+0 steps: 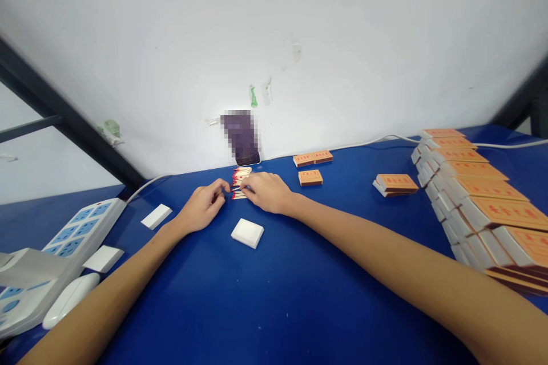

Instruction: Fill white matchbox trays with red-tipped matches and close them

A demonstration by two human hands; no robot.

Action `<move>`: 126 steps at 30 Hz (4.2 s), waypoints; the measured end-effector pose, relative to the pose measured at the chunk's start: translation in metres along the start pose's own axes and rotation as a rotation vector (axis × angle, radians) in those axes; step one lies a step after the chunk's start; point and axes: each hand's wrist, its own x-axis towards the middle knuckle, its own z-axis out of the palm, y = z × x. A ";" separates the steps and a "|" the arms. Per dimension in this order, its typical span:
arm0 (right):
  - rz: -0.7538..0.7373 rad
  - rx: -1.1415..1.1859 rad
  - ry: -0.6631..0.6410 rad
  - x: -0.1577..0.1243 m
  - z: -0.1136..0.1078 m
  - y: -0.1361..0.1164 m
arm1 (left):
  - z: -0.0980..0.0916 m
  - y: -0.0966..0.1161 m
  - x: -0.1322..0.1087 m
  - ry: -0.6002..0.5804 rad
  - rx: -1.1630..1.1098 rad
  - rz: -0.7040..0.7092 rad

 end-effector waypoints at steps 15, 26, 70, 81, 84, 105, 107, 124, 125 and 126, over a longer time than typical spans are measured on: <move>-0.023 -0.009 -0.021 -0.001 0.001 -0.001 | 0.001 -0.002 0.000 0.107 0.113 0.003; -0.038 -0.027 -0.060 -0.002 -0.002 -0.004 | 0.000 -0.001 0.001 0.055 0.103 0.019; 0.021 -0.089 -0.042 -0.002 -0.003 -0.005 | 0.000 -0.001 0.000 0.045 0.069 0.057; 0.039 -0.059 -0.051 -0.002 -0.006 -0.007 | 0.000 0.000 0.000 0.054 0.095 0.044; 0.058 -0.069 -0.029 -0.002 -0.006 -0.007 | 0.001 -0.001 0.000 0.095 0.141 0.005; 0.063 -0.126 -0.064 -0.001 -0.005 -0.007 | 0.002 -0.005 0.001 0.058 0.141 -0.005; 0.060 -0.119 -0.067 -0.001 -0.005 -0.007 | 0.002 -0.005 0.001 0.055 0.141 0.003; 0.046 0.045 -0.039 0.001 -0.004 -0.002 | -0.002 0.006 -0.001 0.052 0.091 0.069; 0.052 0.075 -0.055 0.001 -0.005 -0.001 | -0.003 0.007 -0.001 0.055 0.090 0.069; 0.053 0.102 -0.076 0.001 -0.007 0.000 | -0.003 0.008 -0.001 0.056 0.088 0.069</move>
